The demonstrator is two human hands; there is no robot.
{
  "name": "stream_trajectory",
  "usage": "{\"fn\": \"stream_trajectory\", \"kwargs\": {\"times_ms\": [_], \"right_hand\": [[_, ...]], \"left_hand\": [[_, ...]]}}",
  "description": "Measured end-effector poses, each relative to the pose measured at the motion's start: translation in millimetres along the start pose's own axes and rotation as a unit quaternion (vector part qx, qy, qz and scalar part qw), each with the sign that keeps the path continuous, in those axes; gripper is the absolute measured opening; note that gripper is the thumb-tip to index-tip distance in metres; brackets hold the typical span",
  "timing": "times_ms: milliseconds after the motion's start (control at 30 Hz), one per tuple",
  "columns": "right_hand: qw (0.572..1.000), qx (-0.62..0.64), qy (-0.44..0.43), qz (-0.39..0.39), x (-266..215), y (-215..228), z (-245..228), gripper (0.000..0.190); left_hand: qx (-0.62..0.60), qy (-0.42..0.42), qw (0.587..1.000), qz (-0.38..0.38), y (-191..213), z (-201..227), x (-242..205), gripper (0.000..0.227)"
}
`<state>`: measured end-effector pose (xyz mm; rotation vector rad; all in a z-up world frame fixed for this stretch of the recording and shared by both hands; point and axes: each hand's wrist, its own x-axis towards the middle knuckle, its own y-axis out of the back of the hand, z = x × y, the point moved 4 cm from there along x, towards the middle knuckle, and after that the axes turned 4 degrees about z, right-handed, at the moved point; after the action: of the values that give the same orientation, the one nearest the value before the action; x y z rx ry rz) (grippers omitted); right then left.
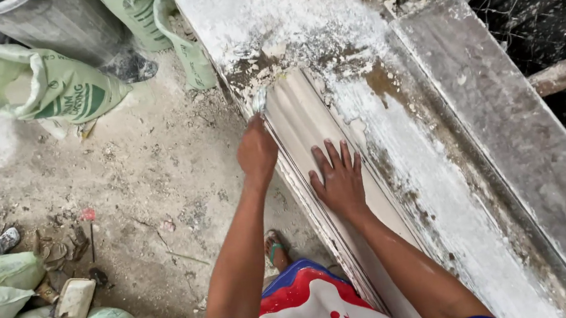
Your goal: Using putty and a scraper to repair and finish a piece of decorative plaster molding.
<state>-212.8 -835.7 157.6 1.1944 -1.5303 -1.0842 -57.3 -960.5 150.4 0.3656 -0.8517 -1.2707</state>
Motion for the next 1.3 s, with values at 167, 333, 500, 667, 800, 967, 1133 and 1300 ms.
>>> {"fn": "stream_trajectory", "kwargs": {"times_ms": [167,333,500,667,800,967,1133,1300], "right_hand": [[1.0,-0.005,-0.013,-0.008,5,0,2,0.061],[1.0,0.007,-0.017,-0.007,3,-6,4,0.059],[1.0,0.009,-0.025,-0.004,2,-8,6,0.061],[1.0,-0.006,-0.03,-0.001,1,-10,8,0.062],[0.999,-0.011,-0.041,0.016,1,-7,7,0.062],[0.999,-0.003,-0.052,-0.001,2,-11,5,0.063],[0.99,-0.014,-0.142,-0.004,-13,-27,8,0.059],[0.93,-0.086,-0.349,0.077,-55,-37,-34,0.049]], "left_hand": [[-0.013,0.221,0.942,-0.251,9,23,-15,0.041],[-0.053,0.052,0.994,-0.085,-9,-21,38,0.043],[-0.116,0.076,0.981,-0.137,26,-20,-1,0.037],[-0.125,0.136,0.94,-0.288,62,-43,-64,0.049],[-0.098,-0.028,0.945,-0.31,83,-64,-2,0.052],[-0.006,-0.389,0.814,-0.432,77,-57,121,0.045],[0.078,-0.609,0.625,-0.482,19,-44,219,0.049],[0.093,-0.707,0.469,-0.521,-40,-50,226,0.051]]}}
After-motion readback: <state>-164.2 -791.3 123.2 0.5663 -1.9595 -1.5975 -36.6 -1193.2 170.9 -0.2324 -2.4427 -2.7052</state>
